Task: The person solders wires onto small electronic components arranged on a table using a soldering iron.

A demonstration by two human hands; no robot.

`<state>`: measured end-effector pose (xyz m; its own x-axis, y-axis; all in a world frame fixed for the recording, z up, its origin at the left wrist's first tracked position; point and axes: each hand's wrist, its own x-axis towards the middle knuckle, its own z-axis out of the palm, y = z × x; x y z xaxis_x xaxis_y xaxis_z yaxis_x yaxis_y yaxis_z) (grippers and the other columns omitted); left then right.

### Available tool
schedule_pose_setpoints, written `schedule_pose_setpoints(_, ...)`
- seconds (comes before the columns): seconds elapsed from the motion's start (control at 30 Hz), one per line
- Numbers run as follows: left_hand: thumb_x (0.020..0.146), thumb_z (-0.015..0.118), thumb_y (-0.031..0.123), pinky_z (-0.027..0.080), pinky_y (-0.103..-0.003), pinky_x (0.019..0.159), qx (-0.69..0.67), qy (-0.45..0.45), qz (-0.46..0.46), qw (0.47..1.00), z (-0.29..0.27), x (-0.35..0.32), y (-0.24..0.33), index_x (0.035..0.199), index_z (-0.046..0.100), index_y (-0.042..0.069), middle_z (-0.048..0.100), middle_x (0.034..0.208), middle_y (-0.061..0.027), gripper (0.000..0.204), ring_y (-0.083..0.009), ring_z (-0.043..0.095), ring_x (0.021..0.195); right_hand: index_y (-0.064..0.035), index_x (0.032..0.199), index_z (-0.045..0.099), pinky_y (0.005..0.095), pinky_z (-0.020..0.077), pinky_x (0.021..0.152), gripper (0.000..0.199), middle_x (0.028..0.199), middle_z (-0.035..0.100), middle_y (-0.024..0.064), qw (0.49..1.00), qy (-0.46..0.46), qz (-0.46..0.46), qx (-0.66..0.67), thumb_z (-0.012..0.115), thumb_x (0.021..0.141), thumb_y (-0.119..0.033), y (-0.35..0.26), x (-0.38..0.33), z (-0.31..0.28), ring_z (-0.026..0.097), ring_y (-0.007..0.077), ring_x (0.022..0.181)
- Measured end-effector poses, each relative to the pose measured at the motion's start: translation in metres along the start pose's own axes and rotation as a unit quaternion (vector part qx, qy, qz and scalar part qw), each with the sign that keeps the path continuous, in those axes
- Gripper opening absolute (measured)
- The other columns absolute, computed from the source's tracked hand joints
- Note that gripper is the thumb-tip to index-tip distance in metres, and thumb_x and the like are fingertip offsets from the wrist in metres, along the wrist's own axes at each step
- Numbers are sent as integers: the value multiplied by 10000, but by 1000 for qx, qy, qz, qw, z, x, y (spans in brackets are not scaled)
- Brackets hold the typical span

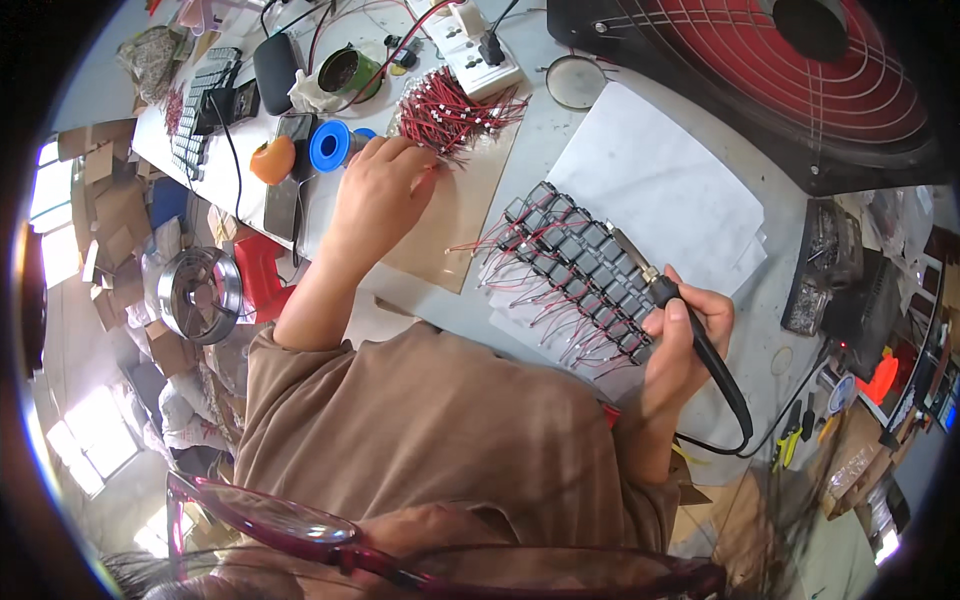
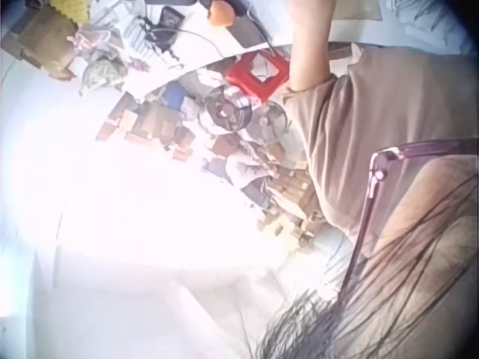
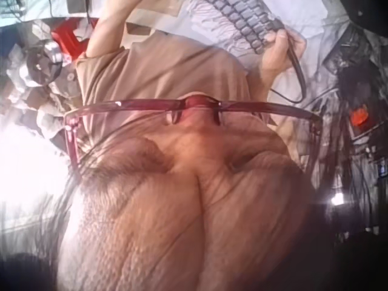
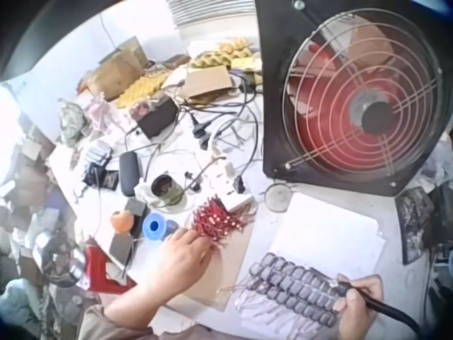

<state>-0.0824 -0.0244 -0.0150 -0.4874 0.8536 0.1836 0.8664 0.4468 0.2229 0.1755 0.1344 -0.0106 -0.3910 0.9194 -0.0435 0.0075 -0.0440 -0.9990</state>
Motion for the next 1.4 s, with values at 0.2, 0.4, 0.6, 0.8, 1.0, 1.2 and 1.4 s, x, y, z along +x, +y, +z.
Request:
schedule_pose_setpoints(0.2, 742, 636, 51, 483, -357, 666, 14, 11, 14, 1000, 1, -6, -2, 831, 612, 82, 604, 839, -71, 97, -261, 588, 762, 34, 914, 480, 454, 437, 973, 112, 598, 466, 36, 999, -15, -40, 32, 474, 813, -16, 1, 0, 1, 460, 84, 530)
schedule_pose_setpoints(0.4, 781, 594, 77, 483, -399, 629, -68, 14, -11, 998, 5, -11, -9, 835, 573, 54, 575, 770, -113, 62, -297, 603, 736, 39, 967, 487, 309, 476, 770, 152, 718, 517, 75, 1000, -18, -14, 7, 478, 866, -74, 5, -6, -14, 456, 94, 595)
schedule_pose_setpoints(0.6, 766, 589, 75, 491, -379, 630, -32, -2, 30, 999, -1, -13, -14, 848, 578, 56, 579, 826, -98, 85, -283, 604, 769, 43, 971, 491, 252, 442, 659, 162, 736, 535, 86, 999, -9, -32, 5, 488, 859, -75, 8, -6, -18, 462, 94, 597)
schedule_pose_setpoints(0.8, 763, 562, 77, 500, -360, 590, 115, -110, 77, 984, -9, -1, -11, 845, 592, 56, 584, 816, -85, 89, -256, 616, 750, 44, 980, 492, 242, 412, 592, 173, 751, 544, 101, 998, -16, -13, 53, 490, 857, -79, 7, -5, -16, 461, 104, 592)
schedule_pose_setpoints(1.0, 780, 627, 109, 515, -307, 600, -299, -112, -133, 938, -22, 8, 28, 881, 620, 25, 646, 854, -94, 131, -205, 648, 691, 35, 966, 468, 288, 505, 735, 148, 690, 526, 80, 998, 25, 10, 61, 496, 839, -36, 6, -8, -20, 455, 70, 547)
schedule_pose_setpoints(1.2, 788, 619, -2, 505, -305, 669, -448, -77, -57, 889, 3, 15, 75, 921, 629, -10, 644, 866, -122, 133, -215, 644, 765, 26, 945, 480, 429, 445, 947, 124, 594, 474, 9, 999, -18, -36, 28, 514, 853, -50, 6, -1, -16, 466, 67, 547)
schedule_pose_setpoints(1.4, 786, 659, 8, 501, -279, 622, -376, -112, 30, 919, 15, 22, 93, 883, 664, 0, 642, 839, -87, 98, -163, 616, 723, 26, 934, 484, 460, 423, 980, 130, 581, 512, 30, 998, -45, -28, 29, 530, 838, -48, 12, 0, -17, 494, 74, 568)
